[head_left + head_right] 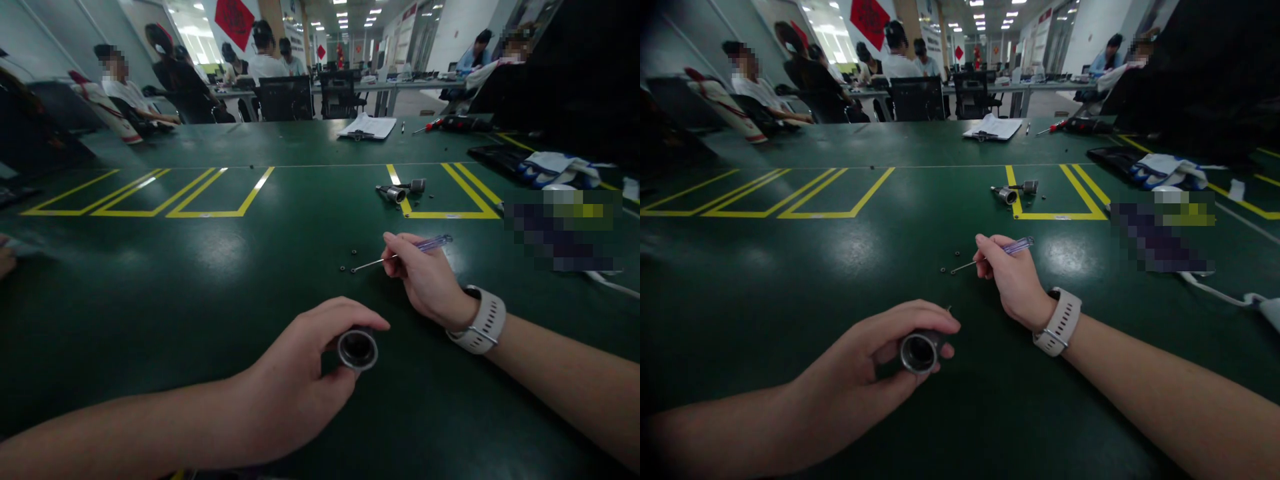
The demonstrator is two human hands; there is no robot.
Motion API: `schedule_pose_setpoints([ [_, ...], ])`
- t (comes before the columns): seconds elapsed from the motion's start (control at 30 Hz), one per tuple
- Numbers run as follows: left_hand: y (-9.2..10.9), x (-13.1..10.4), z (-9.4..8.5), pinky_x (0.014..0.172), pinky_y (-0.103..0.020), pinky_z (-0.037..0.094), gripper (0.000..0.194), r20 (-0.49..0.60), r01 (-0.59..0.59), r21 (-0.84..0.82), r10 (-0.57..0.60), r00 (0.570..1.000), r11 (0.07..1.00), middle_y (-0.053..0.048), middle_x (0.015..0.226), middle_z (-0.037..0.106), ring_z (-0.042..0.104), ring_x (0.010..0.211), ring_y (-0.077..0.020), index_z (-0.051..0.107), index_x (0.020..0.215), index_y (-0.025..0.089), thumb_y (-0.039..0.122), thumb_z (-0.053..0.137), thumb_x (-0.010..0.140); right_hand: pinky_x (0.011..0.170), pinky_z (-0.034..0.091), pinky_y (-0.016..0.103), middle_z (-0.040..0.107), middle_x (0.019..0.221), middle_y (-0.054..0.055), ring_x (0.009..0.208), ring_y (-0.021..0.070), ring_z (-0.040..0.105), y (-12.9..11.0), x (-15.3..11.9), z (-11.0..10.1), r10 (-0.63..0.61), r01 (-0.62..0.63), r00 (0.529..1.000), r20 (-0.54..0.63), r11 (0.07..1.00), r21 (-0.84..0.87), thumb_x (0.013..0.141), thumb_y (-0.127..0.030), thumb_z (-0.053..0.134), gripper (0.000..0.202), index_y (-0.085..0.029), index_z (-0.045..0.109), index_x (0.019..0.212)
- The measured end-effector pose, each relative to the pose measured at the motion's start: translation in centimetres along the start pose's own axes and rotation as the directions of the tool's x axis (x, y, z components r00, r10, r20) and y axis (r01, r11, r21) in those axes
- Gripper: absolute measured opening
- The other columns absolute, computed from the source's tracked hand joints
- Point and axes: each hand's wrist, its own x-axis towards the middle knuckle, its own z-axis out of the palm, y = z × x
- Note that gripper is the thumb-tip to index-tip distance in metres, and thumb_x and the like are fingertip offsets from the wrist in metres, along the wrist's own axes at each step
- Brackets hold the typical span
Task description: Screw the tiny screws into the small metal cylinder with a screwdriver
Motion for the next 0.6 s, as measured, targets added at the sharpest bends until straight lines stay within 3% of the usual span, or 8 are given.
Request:
schedule_pose_setpoints([
  [0.13, 0.1, 0.2, -0.3, 0.075, -0.026, 0.056, 0.053, 0.055, 0.013, -0.075, -0.009, 0.998, 0.997, -0.007, 0.115, 0.060, 0.065, 0.093, -0.0144, 0.050, 0.117, 0.025, -0.003, 0.045, 0.072, 0.049, 0.030, 0.026, 0.050, 0.049, -0.004, 0.047, 0.0091, 0.044, 0.2, -0.2, 0.0, -0.049, 0.050, 0.999, 0.018, 0.994, -0.100, 0.081, -0.034, 0.059, 0.030, -0.019, 0.056, 0.055],
  [0.43, -0.2, 0.6, -0.4, 0.076, -0.031, 0.057, 0.042, 0.126, 0.150, -0.328, -0.114, 0.985, 0.933, -0.007, 0.104, 0.069, 0.067, 0.091, -0.0171, 0.053, 0.118, 0.023, 0.005, 0.052, 0.081, 0.054, 0.036, 0.027, 0.055, 0.055, -0.002, 0.054, 0.0114, 0.049, 0.5, -0.3, -0.5, -0.143, 0.196, 0.976, 0.164, 0.903, -0.383, 0.086, -0.041, 0.050, 0.033, -0.019, 0.057, 0.062],
  [0.53, -0.2, 0.7, -0.5, 0.077, -0.032, 0.056, 0.039, 0.142, 0.263, -0.410, -0.224, 0.964, 0.873, -0.006, 0.103, 0.070, 0.067, 0.092, -0.0179, 0.056, 0.116, 0.023, 0.009, 0.055, 0.080, 0.051, 0.036, 0.026, 0.052, 0.050, -0.002, 0.050, 0.0108, 0.048, -0.1, -0.7, -0.5, -0.173, 0.227, 0.972, 0.156, 0.851, -0.474, 0.087, -0.037, 0.049, 0.035, -0.019, 0.055, 0.058],
  [0.6, 0.1, 0.9, -0.7, 0.081, -0.032, 0.055, 0.037, 0.154, 0.386, -0.448, -0.356, 0.922, 0.806, -0.004, 0.103, 0.070, 0.066, 0.094, -0.0181, 0.059, 0.114, 0.022, 0.012, 0.058, 0.078, 0.047, 0.033, 0.025, 0.048, 0.045, -0.004, 0.045, 0.0099, 0.045, -0.5, -1.2, -0.5, -0.191, 0.235, 0.972, 0.139, 0.824, -0.515, 0.086, -0.034, 0.050, 0.036, -0.018, 0.052, 0.053],
])
